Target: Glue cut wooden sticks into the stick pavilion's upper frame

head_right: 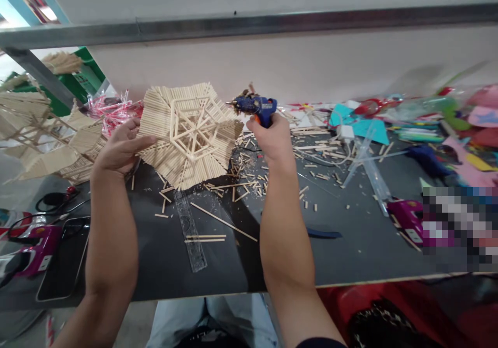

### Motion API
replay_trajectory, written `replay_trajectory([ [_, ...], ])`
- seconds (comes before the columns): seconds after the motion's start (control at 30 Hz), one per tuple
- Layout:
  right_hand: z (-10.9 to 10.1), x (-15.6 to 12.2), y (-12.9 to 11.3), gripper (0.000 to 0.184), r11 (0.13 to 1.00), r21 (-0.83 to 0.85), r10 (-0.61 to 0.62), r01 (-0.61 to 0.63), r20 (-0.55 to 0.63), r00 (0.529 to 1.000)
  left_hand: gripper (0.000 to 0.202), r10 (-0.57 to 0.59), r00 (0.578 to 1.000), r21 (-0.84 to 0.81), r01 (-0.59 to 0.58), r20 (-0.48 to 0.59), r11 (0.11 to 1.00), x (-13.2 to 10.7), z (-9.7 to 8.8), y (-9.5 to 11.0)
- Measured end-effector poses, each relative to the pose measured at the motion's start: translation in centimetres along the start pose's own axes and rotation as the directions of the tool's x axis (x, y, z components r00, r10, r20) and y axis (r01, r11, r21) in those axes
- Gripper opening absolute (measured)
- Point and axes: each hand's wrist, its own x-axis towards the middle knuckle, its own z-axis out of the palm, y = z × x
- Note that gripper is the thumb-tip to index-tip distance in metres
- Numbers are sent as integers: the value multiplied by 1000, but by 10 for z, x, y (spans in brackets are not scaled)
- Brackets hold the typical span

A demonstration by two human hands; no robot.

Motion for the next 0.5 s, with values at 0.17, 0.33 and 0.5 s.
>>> replay_trajectory([
  [0.17, -32, -9, -22, 24, 997, 81, 31, -12, -237, 971, 57, 8, 987, 48, -16, 160, 999, -7, 2, 11],
  [0.33, -66, -29, -50, 21, 957, -285, -140, 46, -319, 937, 57, -13, 968, 75, -6, 249, 997, -10, 4, 14],
  [0.5, -70, -33, -56, 19, 928, -350, -245, 130, -310, 919, 55, -29, 974, 77, 12, 223, 997, -8, 6, 11],
])
